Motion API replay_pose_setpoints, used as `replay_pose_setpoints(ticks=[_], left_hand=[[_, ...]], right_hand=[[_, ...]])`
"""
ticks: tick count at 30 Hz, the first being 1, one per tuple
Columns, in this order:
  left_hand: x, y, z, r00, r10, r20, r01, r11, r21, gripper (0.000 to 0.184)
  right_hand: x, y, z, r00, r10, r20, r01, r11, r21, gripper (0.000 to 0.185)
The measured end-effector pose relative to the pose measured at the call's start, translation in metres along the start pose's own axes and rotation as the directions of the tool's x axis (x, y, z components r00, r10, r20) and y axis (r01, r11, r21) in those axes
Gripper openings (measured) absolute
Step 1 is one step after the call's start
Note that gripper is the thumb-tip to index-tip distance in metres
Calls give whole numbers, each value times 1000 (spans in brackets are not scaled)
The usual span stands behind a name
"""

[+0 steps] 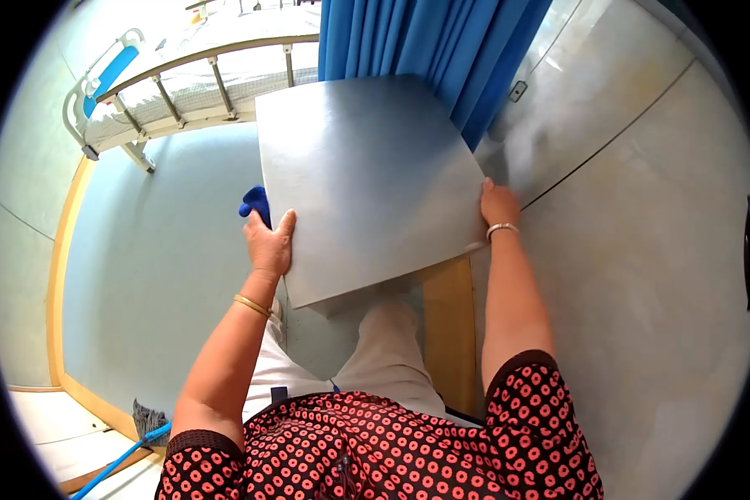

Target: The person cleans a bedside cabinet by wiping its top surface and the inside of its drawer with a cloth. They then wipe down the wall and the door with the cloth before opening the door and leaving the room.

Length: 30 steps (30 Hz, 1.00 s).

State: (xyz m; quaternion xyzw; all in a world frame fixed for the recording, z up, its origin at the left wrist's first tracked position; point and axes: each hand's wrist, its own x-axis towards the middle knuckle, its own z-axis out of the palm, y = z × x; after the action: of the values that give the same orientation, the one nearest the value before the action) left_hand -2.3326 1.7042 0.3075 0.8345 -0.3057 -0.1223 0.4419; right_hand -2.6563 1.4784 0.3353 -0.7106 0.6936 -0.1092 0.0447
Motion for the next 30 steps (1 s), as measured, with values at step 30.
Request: replay_pose_setpoints(ticks=[30], left_hand=[[58, 44, 57, 979, 67, 192, 7, 932, -361, 53]], right_hand=[[-53, 65, -19, 987, 45, -157, -68, 987, -145, 43]])
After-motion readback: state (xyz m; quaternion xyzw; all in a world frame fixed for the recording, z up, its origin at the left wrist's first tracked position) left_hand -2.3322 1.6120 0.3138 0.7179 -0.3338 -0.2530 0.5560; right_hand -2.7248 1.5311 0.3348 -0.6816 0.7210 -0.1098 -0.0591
